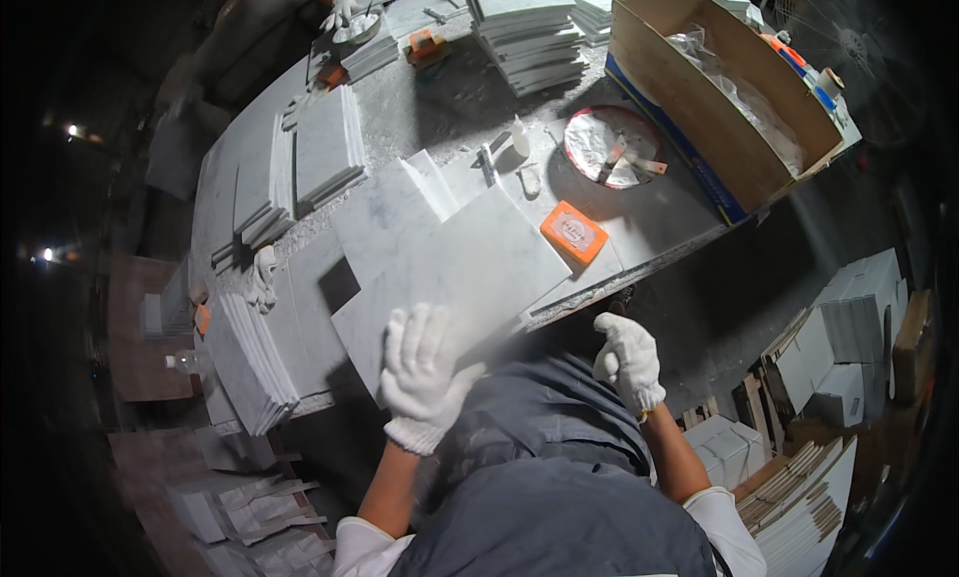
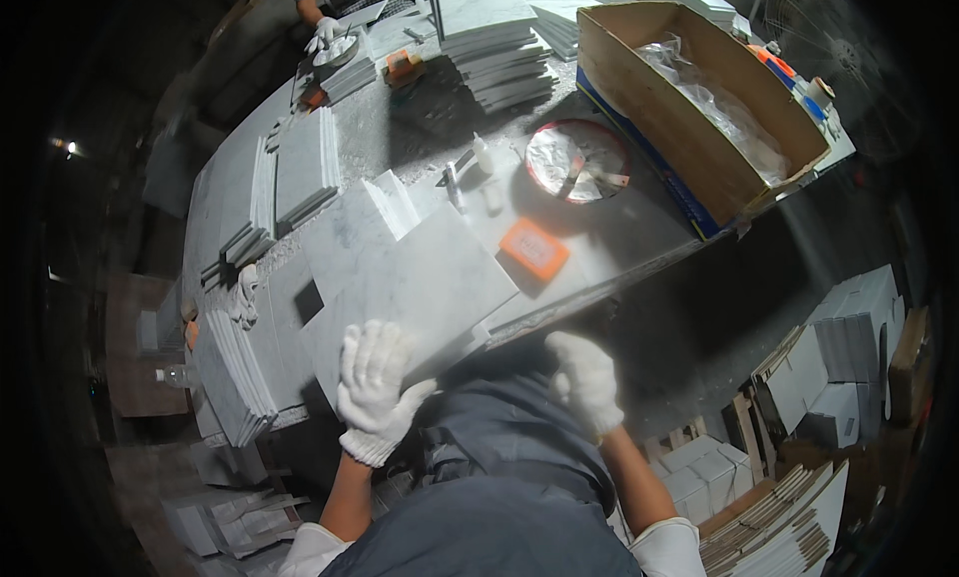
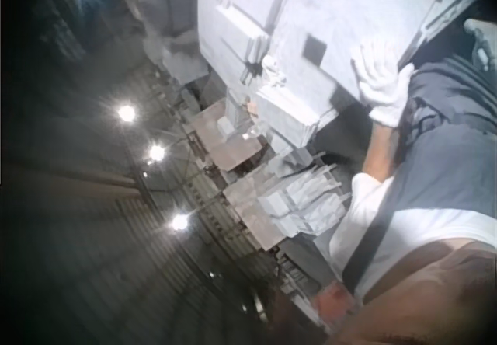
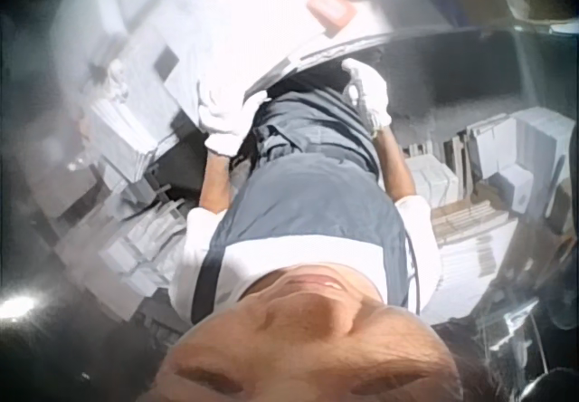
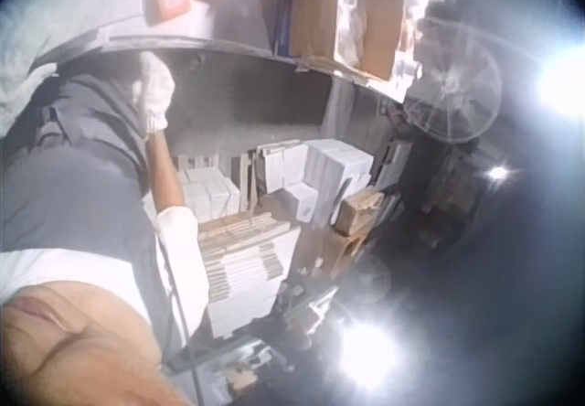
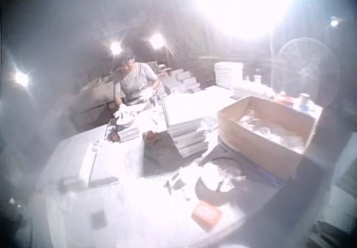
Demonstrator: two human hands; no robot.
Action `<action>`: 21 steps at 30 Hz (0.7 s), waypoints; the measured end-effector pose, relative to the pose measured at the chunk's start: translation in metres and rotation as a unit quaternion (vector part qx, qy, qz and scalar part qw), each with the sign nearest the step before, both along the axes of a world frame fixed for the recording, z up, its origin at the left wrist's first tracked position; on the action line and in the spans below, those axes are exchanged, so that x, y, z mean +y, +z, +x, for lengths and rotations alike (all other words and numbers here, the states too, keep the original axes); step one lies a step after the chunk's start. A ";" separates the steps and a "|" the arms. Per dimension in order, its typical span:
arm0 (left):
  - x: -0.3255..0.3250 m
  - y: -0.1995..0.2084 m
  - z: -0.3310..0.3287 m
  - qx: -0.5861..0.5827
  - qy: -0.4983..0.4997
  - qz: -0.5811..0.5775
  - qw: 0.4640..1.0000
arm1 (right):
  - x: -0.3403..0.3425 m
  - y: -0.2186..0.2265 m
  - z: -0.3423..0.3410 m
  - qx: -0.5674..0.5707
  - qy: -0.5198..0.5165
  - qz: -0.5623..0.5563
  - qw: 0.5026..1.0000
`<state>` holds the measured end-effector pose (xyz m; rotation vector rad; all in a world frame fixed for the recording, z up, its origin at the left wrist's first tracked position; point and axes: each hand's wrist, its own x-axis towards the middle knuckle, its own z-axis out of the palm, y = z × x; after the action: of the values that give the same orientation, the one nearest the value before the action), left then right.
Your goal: The person repeatedly picks up rectangular stone tiles, rubs their edges with an orange block, and places them into a cardboard box. The person also wipes tile surfaces with gloved hands and stacks finished tiles on the table.
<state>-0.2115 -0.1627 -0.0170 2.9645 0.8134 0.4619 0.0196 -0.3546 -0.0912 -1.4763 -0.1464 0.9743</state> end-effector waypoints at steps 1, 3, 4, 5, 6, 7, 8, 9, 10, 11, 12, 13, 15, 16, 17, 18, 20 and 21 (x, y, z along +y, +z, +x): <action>0.003 0.001 -0.008 0.005 0.031 -0.013 0.999 | -0.003 0.002 0.008 -0.025 -0.019 0.023 0.999; 0.013 0.005 -0.028 0.061 0.012 0.018 0.998 | 0.002 0.005 0.021 -0.180 -0.024 0.027 0.983; 0.019 0.005 -0.034 0.062 0.007 0.024 0.998 | 0.002 0.008 0.029 -0.117 -0.030 0.039 0.992; 0.024 0.005 -0.039 0.063 0.004 0.030 0.998 | 0.002 0.013 0.041 -0.113 -0.014 0.068 0.991; 0.027 0.003 -0.043 0.063 0.001 0.035 0.997 | 0.011 0.015 0.051 -0.102 -0.042 0.111 0.988; 0.029 0.001 -0.044 0.062 -0.001 0.038 0.997 | 0.021 0.018 0.061 -0.079 -0.082 0.124 0.986; 0.030 0.000 -0.045 0.061 -0.003 0.041 0.997 | 0.026 0.023 0.071 -0.141 -0.076 0.156 0.975; 0.030 -0.002 -0.045 0.066 -0.003 0.034 0.997 | 0.030 0.028 0.083 -0.193 -0.086 0.156 0.965; 0.030 -0.003 -0.045 0.062 -0.004 0.048 0.997 | 0.036 0.034 0.093 -0.244 -0.074 0.129 0.958; 0.029 -0.004 -0.043 0.063 -0.002 0.055 0.997 | 0.041 0.039 0.102 -0.316 -0.069 0.062 0.944; 0.029 -0.004 -0.043 0.065 0.006 0.057 0.996 | 0.048 0.043 0.108 -0.361 -0.081 0.071 0.926; 0.027 -0.003 -0.042 0.069 0.001 0.057 0.996 | 0.056 0.047 0.113 -0.393 -0.094 0.057 0.913; 0.025 0.000 -0.041 0.077 0.013 0.057 0.995 | 0.059 0.055 0.109 -0.313 -0.072 0.138 0.937; 0.023 0.002 -0.040 0.078 0.027 0.047 0.995 | 0.059 0.058 0.105 -0.226 -0.048 0.117 0.966; 0.021 0.003 -0.038 0.069 0.029 0.052 0.996 | 0.060 0.060 0.096 -0.252 -0.046 0.152 0.955; 0.019 0.005 -0.034 0.054 0.034 0.055 0.996 | 0.057 0.061 0.088 -0.255 -0.038 0.144 0.955; 0.011 0.006 -0.022 0.053 0.061 0.020 0.997 | 0.049 0.061 0.070 -0.183 -0.070 0.149 0.969; 0.008 0.007 -0.015 0.017 0.006 0.033 0.999 | 0.039 0.062 0.064 -0.184 -0.054 0.185 0.964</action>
<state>-0.2266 -0.1551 -0.0097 3.0373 0.8353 0.4478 0.0833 -0.3156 -0.0287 -1.2881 -0.4870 0.5387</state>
